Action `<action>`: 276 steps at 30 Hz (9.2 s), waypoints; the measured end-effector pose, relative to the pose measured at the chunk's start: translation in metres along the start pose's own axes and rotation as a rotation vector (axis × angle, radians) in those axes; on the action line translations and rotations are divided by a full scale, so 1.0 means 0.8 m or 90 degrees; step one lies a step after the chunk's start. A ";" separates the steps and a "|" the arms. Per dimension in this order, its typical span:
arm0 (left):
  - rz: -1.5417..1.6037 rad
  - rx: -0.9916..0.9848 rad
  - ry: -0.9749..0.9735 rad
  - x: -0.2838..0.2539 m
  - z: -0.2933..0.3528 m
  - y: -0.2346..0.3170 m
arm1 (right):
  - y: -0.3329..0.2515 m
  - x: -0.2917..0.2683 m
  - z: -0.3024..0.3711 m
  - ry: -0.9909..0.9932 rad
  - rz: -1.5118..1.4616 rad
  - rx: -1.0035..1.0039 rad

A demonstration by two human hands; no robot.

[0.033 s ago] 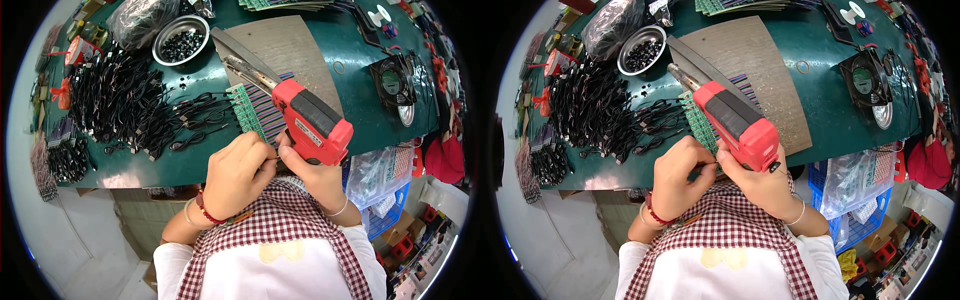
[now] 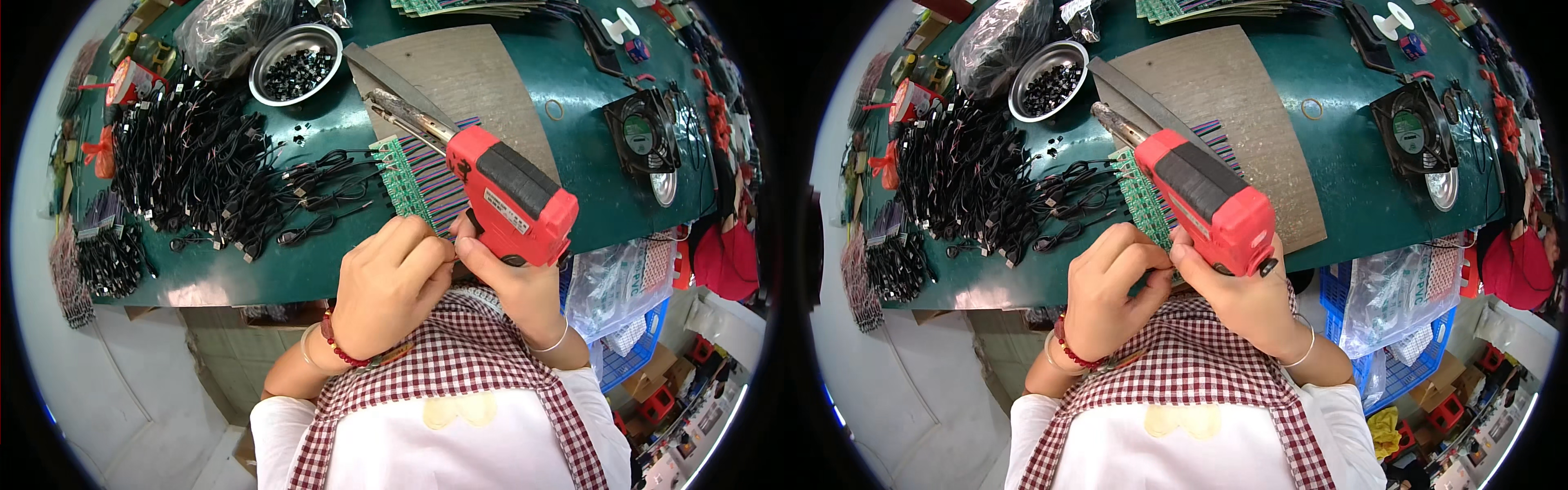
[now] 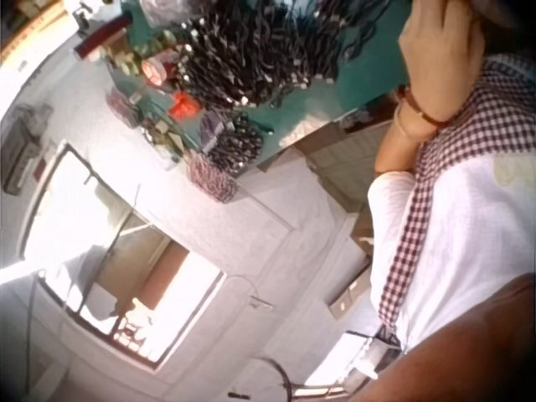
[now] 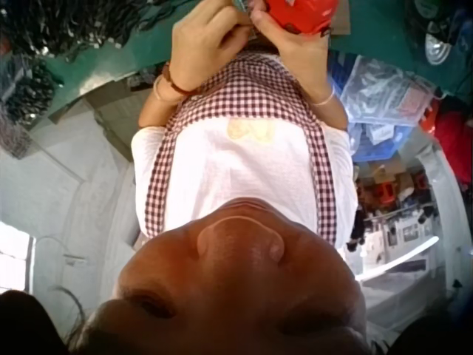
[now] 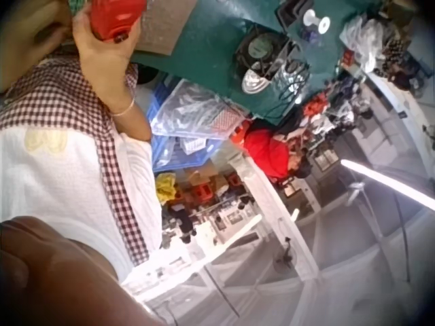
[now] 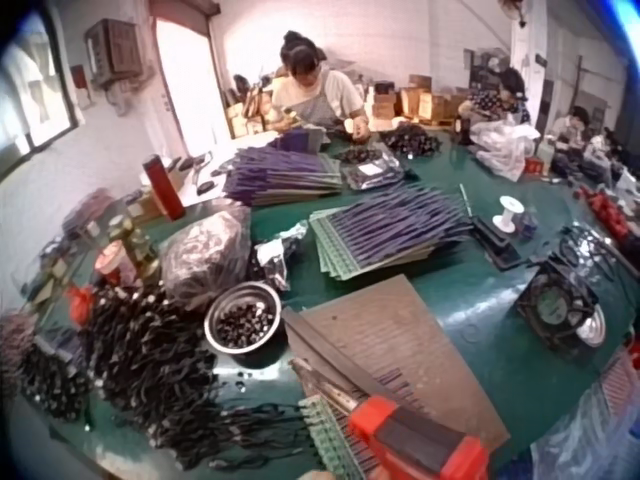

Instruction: The person solders wire ends of USB cables onto a circuit board strip using a soldering iron, sets the assembled board aside, and solders electronic components onto another circuit board strip.

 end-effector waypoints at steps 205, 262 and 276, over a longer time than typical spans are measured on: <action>-0.258 -0.111 0.047 -0.009 -0.018 -0.087 | 0.056 -0.103 0.086 0.044 0.219 0.062; -0.351 -0.002 -0.106 0.006 -0.050 -0.074 | 0.068 -0.104 0.100 0.024 0.256 0.103; -0.358 -0.104 -0.060 -0.004 -0.035 -0.080 | 0.053 -0.109 0.091 0.056 0.219 -0.010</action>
Point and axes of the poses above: each hand's wrist, its own z-axis away from the middle knuckle, its own x-axis out of the palm, y = z × x, the point moved 9 cm from there along -z, towards the middle knuckle, and after that the axes turned 2 degrees about -z, right-handed, at the moved point
